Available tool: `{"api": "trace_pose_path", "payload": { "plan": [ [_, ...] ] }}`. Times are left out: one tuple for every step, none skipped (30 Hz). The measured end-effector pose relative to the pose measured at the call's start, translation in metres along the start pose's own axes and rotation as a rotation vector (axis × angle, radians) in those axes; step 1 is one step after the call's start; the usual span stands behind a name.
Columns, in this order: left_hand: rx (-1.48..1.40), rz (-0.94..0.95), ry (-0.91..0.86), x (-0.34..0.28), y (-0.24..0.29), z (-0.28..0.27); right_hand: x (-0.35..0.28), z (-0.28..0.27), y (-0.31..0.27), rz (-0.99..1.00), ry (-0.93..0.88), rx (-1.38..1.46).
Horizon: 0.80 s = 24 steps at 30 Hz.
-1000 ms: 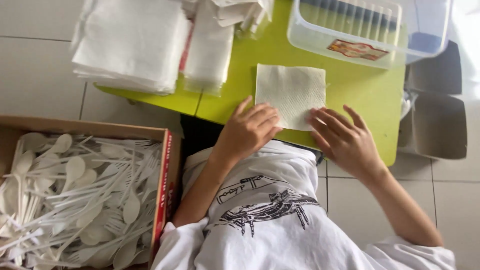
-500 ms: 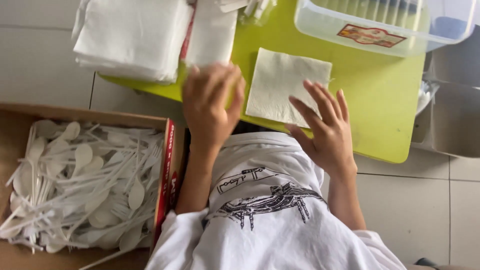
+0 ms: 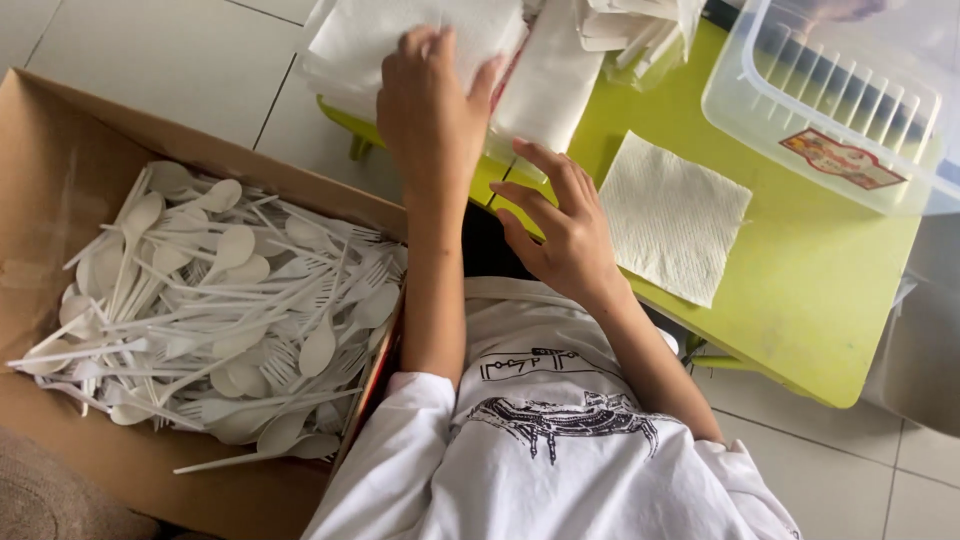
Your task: The person is manually wrapping individual plastic spoons and forks in paper napkins at a workspace.
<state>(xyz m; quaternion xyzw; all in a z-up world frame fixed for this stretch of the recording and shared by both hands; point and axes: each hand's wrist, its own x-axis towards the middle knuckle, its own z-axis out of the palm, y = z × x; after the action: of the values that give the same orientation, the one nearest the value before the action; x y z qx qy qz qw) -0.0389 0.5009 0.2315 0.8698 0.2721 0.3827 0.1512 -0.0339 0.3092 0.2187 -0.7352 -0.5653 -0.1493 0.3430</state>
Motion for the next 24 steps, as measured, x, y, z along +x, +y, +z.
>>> {"api": "trace_pose_path", "payload": {
  "plan": [
    [-0.004,-0.049,0.03,0.01,-0.005,-0.004,0.0,0.002,0.001,0.002,-0.005,-0.003],
    [-0.006,-0.097,0.058,0.019,-0.011,-0.008,-0.001,0.005,0.002,0.006,-0.009,-0.004],
    [-0.004,-0.107,0.063,0.03,-0.023,-0.003,0.0,0.006,0.004,-0.002,-0.017,-0.001],
    [0.05,-0.196,0.2,0.039,-0.035,0.002,-0.002,0.006,0.004,0.006,-0.026,0.014],
    [0.106,-0.282,0.337,0.046,-0.047,0.006,-0.003,0.007,0.004,0.014,-0.036,0.03],
    [0.113,-0.292,0.342,0.038,-0.049,0.014,-0.004,0.013,0.006,0.005,-0.043,0.036],
    [0.116,-0.316,0.34,0.039,-0.058,0.01,-0.005,0.018,0.008,-0.015,0.007,0.006],
    [0.112,-0.335,0.339,0.047,-0.066,0.004,-0.005,0.022,0.012,-0.033,0.063,-0.031],
    [0.107,-0.353,0.338,0.048,-0.069,0.004,-0.004,0.023,0.011,-0.04,0.061,-0.031],
    [0.105,-0.372,0.334,0.048,-0.073,0.004,-0.005,0.023,0.011,-0.041,0.059,-0.044],
    [0.102,-0.391,0.331,0.049,-0.076,0.004,-0.005,0.024,0.01,-0.042,0.056,-0.056],
    [0.097,-0.41,0.322,0.047,-0.079,0.005,-0.007,0.024,0.01,-0.043,0.051,-0.056],
    [0.093,-0.43,0.314,0.045,-0.081,0.007,-0.008,0.023,0.01,-0.042,0.043,-0.055],
    [0.089,-0.443,0.308,0.047,-0.084,0.007,-0.008,0.023,0.011,-0.041,0.043,-0.054],
    [0.085,-0.456,0.303,0.048,-0.085,0.007,-0.007,0.025,0.011,-0.043,0.046,-0.053],
    [0.077,-0.466,0.293,0.049,-0.085,0.01,-0.008,0.025,0.012,-0.042,0.044,-0.058],
    [0.07,-0.476,0.283,0.049,-0.084,0.012,-0.01,0.025,0.013,-0.042,0.042,-0.062],
    [0.061,-0.487,0.273,0.05,-0.083,0.014,-0.009,0.025,0.012,-0.039,0.045,-0.067],
    [0.053,-0.498,0.264,0.051,-0.081,0.016,-0.009,0.024,0.01,-0.039,0.047,-0.074],
    [0.047,-0.509,0.256,0.052,-0.081,0.017,-0.008,0.024,0.009,-0.041,0.049,-0.08],
    [0.041,-0.52,0.248,0.052,-0.079,0.017,-0.008,0.024,0.009,-0.04,0.052,-0.082],
    [0.036,-0.531,0.241,0.05,-0.078,0.017,-0.008,0.024,0.009,-0.036,0.054,-0.078],
    [0.031,-0.543,0.234,0.049,-0.078,0.016,-0.008,0.024,0.008,-0.032,0.056,-0.074],
    [0.027,-0.556,0.226,0.049,-0.078,0.017,-0.009,0.025,0.009,-0.032,0.057,-0.074]
  ]
}}
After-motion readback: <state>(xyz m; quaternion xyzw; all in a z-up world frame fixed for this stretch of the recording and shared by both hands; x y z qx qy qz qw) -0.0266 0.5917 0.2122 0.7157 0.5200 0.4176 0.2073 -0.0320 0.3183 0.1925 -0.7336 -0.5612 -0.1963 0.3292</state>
